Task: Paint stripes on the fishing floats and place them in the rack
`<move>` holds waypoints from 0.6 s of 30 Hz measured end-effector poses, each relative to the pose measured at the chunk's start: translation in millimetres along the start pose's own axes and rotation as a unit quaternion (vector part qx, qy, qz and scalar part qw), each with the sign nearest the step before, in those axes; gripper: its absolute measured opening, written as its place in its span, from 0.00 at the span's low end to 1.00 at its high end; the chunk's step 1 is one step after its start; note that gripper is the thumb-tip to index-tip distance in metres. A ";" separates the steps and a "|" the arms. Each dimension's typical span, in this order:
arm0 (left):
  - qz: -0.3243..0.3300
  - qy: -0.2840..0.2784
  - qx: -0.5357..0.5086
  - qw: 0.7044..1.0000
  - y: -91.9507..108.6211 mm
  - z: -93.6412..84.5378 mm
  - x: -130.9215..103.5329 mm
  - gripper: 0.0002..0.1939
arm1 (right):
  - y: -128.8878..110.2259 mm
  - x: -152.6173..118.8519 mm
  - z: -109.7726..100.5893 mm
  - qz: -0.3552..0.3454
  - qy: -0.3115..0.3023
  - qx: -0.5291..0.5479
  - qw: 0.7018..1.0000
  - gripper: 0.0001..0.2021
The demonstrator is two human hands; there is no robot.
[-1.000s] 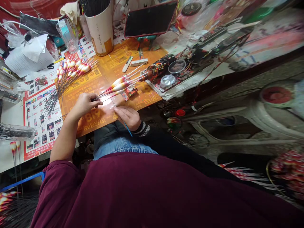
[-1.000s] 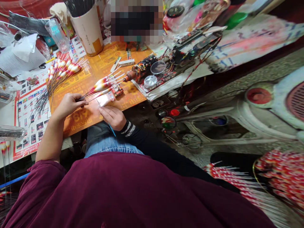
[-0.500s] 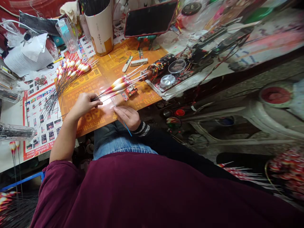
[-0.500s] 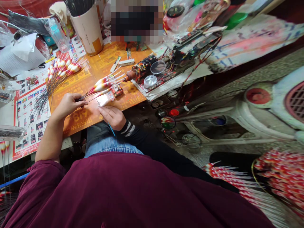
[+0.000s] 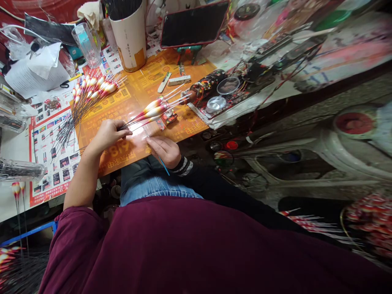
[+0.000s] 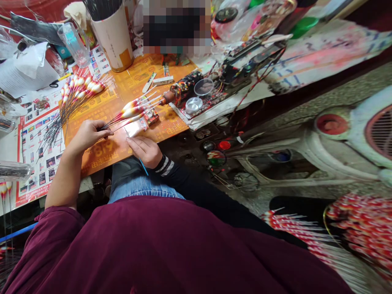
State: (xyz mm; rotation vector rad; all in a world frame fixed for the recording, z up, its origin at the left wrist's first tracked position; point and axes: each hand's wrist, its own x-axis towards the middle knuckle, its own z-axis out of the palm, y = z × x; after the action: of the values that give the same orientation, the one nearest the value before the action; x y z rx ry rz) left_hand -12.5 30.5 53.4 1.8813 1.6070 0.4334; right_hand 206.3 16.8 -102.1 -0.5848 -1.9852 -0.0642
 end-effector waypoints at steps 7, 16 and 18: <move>0.002 0.004 0.000 1.000 1.7 -1.1 -1.1 0.11 | -0.9 1.9 -2.1 -0.023 0.039 0.013 0.999 0.18; 0.021 0.009 0.008 1.000 0.8 -5.5 -4.8 0.09 | 3.3 -4.3 -6.0 -0.013 0.014 0.053 0.998 0.17; 0.013 0.007 0.006 1.000 0.5 -11.1 -8.4 0.09 | 3.3 -1.4 -9.6 -0.036 0.022 0.056 0.998 0.17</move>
State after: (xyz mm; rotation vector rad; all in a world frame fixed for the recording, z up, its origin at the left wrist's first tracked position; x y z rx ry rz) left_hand -20.6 25.0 63.2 1.9150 1.5985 0.4497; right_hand 216.2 16.4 -99.3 -0.4366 -1.9530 -0.0105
